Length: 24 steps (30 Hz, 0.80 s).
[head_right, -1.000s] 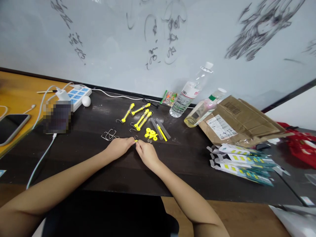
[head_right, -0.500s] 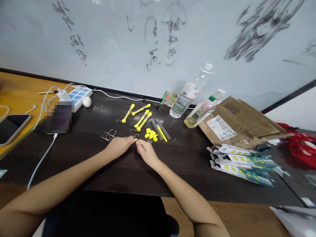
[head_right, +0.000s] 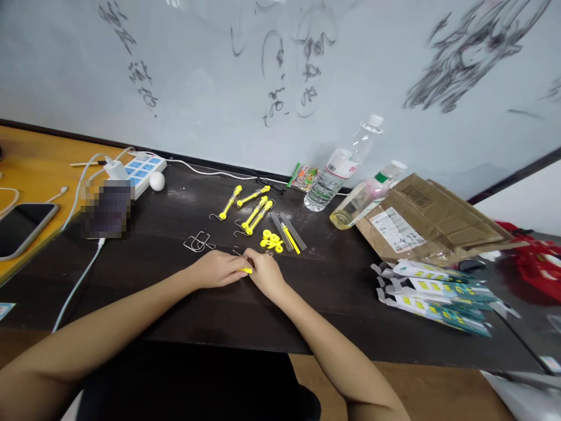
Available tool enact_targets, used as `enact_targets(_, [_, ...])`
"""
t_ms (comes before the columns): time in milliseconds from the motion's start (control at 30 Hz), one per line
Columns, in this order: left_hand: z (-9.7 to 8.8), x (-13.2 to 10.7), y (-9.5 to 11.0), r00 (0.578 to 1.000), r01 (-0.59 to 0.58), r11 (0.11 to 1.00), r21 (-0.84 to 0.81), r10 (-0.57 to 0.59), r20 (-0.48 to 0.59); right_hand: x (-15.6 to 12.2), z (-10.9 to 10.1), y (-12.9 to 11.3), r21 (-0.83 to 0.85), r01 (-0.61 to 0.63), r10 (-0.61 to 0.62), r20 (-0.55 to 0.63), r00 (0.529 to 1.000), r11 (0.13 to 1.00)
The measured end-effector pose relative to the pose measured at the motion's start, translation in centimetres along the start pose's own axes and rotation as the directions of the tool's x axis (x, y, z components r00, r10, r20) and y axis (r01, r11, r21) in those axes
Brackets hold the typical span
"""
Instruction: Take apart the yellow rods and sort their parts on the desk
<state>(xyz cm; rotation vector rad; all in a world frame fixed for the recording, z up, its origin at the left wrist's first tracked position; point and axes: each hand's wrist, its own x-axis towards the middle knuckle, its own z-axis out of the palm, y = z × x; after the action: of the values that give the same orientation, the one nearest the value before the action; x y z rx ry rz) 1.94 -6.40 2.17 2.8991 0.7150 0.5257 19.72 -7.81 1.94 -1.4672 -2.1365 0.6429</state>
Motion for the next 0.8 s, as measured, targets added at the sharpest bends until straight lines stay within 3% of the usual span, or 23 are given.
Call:
enact_targets(167, [-0.2,-0.2,-0.1,0.998,-0.056,0.998,-0.004,0.056,0.002,3.3,1.1,-0.6,0.111,0.074,-0.087,0.114,0.99,0.991])
enact_targets(367, [-0.1,-0.2,0.0,0.999,-0.043,0.998,0.038,0.043,0.011,8.1,3.6,-1.0,0.371,0.021,-0.087,0.162,0.983,0.928])
enact_targets(467, [0.2,-0.4,-0.4,0.999,0.01,1.0,-0.019,-0.011,-0.034,8.6,4.0,-1.1,0.473,-0.038,-0.053,0.177,0.983,0.88])
enact_targets(567, [0.5,-0.4,-0.6,0.989,0.085,0.982,-0.171,-0.104,-0.103,7.4,3.2,-0.7,0.564,-0.069,0.005,0.116,0.993,0.823])
enact_targets(667, [0.6,-0.2,-0.7,0.952,0.158,0.872,-0.464,-0.259,-0.163,5.2,2.0,-0.2,0.623,-0.065,0.064,0.024,0.998,0.78])
enact_targets(733, [0.6,0.1,-0.9,0.913,0.184,0.708,-0.682,-0.379,-0.147,3.4,1.5,0.1,0.638,-0.105,0.116,0.024,0.993,0.763])
enact_targets(800, [0.7,0.4,-1.3,0.866,0.192,0.504,-0.842,-0.491,-0.096,1.8,1.4,0.4,0.646,-0.063,0.114,-0.038,0.993,0.76])
